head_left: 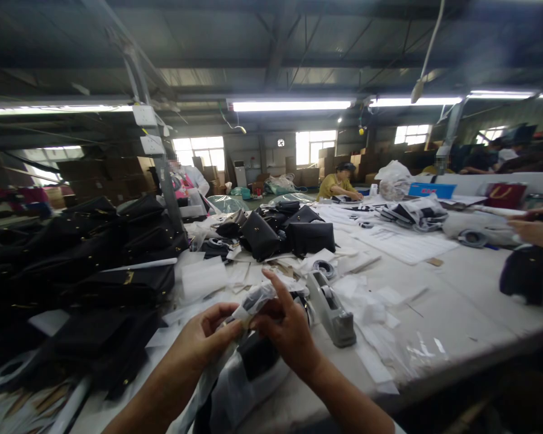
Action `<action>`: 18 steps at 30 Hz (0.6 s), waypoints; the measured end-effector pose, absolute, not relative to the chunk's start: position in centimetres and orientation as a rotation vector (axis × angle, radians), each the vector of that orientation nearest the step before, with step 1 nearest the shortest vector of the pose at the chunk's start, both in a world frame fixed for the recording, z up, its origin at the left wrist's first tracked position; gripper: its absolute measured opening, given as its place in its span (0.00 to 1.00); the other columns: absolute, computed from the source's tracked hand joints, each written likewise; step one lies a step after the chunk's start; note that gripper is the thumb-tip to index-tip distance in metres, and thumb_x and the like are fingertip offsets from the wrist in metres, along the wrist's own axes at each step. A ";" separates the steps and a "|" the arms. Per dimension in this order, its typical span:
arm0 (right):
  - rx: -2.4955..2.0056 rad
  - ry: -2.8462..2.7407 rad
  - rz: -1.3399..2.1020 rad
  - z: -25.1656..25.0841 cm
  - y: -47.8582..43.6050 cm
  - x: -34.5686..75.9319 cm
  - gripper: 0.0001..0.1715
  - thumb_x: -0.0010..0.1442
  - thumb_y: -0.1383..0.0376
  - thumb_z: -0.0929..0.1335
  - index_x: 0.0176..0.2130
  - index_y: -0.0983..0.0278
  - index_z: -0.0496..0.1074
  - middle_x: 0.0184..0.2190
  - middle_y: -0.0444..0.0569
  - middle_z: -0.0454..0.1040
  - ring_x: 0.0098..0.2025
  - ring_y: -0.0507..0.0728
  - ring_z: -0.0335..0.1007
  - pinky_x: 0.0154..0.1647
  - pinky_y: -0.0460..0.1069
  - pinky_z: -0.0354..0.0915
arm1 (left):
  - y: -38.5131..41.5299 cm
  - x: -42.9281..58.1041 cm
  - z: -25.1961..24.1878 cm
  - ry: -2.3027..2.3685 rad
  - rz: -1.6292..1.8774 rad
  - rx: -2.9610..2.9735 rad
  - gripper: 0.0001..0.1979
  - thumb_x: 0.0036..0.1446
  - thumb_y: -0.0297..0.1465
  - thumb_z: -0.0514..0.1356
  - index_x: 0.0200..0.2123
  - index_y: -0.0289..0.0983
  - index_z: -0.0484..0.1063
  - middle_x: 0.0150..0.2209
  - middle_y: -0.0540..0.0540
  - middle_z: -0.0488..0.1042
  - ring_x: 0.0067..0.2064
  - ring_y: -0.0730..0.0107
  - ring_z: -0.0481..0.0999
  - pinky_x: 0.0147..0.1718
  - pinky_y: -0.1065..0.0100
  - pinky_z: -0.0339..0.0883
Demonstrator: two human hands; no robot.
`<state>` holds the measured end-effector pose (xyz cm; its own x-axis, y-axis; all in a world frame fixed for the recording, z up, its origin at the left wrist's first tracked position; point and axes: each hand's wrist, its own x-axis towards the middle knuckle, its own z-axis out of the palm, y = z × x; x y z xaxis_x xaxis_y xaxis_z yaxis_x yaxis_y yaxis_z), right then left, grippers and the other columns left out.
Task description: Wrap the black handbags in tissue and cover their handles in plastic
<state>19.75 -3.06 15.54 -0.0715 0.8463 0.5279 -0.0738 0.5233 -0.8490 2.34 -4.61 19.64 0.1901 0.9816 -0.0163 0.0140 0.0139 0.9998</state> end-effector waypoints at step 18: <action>-0.839 -1.222 0.980 16.4 -7.4 18.0 0.50 0.60 0.59 0.72 0.70 0.57 0.43 0.43 0.48 0.81 0.47 0.59 0.78 0.53 0.55 0.69 | -4.3 1.7 19.3 1.107 1.001 1.257 0.30 0.38 0.46 0.74 0.42 0.38 0.72 0.34 0.45 0.80 0.35 0.62 0.78 0.34 0.69 0.66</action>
<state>17.97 -7.43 16.44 0.0637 0.9311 0.3591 -0.1488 0.3647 -0.9192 1.75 -4.26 19.29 0.1978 0.9775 -0.0739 0.0251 0.0703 0.9972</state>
